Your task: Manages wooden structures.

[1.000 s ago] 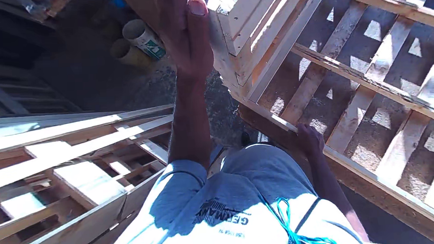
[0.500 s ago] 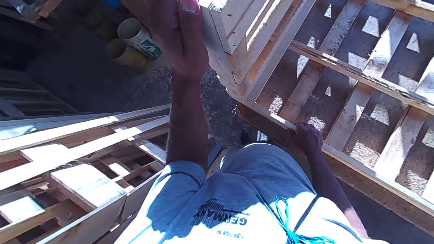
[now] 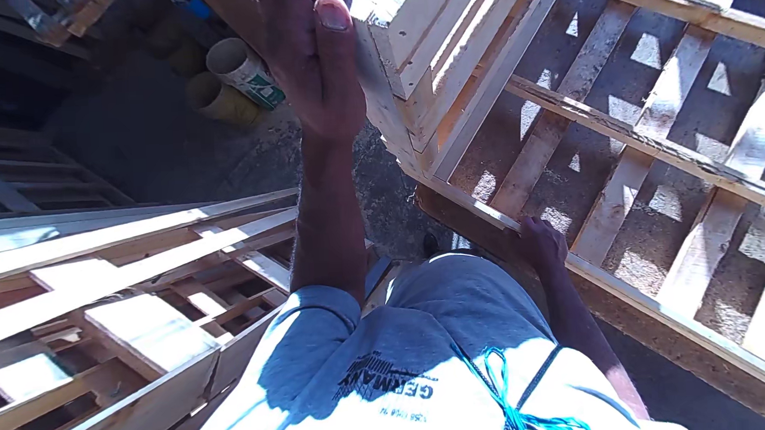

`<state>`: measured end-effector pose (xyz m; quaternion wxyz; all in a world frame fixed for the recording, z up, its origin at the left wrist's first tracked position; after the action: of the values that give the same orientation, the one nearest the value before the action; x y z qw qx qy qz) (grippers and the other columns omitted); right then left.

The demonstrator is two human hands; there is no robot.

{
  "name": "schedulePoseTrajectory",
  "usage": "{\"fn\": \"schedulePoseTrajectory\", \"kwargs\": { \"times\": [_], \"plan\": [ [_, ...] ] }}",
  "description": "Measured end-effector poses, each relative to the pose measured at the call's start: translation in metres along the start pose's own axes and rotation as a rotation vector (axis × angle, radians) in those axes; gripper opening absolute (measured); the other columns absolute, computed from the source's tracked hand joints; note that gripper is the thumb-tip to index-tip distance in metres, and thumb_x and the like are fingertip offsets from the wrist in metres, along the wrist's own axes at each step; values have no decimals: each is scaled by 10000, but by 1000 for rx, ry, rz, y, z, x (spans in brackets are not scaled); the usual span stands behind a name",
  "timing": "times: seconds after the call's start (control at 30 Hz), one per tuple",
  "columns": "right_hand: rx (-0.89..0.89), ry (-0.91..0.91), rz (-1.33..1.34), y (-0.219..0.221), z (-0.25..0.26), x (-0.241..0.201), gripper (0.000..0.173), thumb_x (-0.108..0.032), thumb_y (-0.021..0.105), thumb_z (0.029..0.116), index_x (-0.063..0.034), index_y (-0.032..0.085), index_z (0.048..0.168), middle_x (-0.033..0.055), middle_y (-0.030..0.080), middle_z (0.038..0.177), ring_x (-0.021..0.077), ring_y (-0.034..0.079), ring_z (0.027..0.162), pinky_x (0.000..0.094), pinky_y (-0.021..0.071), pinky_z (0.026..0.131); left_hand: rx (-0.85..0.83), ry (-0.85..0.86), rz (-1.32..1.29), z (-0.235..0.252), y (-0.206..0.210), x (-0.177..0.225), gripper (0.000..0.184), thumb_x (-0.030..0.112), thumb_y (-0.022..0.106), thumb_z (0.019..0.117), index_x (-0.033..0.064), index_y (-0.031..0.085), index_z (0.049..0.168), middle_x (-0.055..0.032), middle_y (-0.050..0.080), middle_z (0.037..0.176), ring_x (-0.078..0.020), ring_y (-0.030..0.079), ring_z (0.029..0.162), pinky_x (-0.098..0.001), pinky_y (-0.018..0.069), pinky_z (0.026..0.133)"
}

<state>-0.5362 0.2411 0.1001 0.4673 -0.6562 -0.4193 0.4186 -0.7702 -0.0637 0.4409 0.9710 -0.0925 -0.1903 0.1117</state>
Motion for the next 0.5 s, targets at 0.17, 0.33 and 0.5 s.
{"fn": "schedulePoseTrajectory", "kwargs": {
  "times": [0.17, 0.33, 0.5],
  "plan": [
    [0, -10, -8, 0, 0, -1, 523, -568, 612, 948, -79, 684, 1119, 160, 723, 1054, 380, 703, 1008, 553, 565, 755, -21, -7, 6, 0, 0, -2, 425, 270, 398, 1106, -8, 713, 1048, -81, 693, 973, -104, 643, 952, -321, 524, 844],
    [-22, 2, 17, 1, 1, 0, 527, -568, 591, 955, -96, 687, 1169, 161, 722, 1084, 388, 695, 1035, 564, 563, 781, -37, 25, -10, 1, 1, -1, 444, 299, 388, 1108, -2, 715, 1109, -99, 720, 1049, -152, 646, 1085, -402, 486, 1005],
    [-35, 15, 15, 0, 1, 1, 534, -580, 588, 949, -105, 687, 1170, 151, 722, 1095, 374, 695, 1039, 555, 562, 786, -61, 60, -31, 3, 2, -1, 434, 297, 379, 1107, 26, 717, 1119, -141, 701, 1203, -251, 591, 1259, -456, 427, 1106]
  ]
}}
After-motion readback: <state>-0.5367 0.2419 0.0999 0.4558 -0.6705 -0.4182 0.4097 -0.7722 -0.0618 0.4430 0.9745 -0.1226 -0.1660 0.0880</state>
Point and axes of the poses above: each hand's wrist, its own z-axis towards the middle knuckle, its own y-axis out of the palm, x = y × z, the point moved 7 cm from there along z, towards the middle knuckle
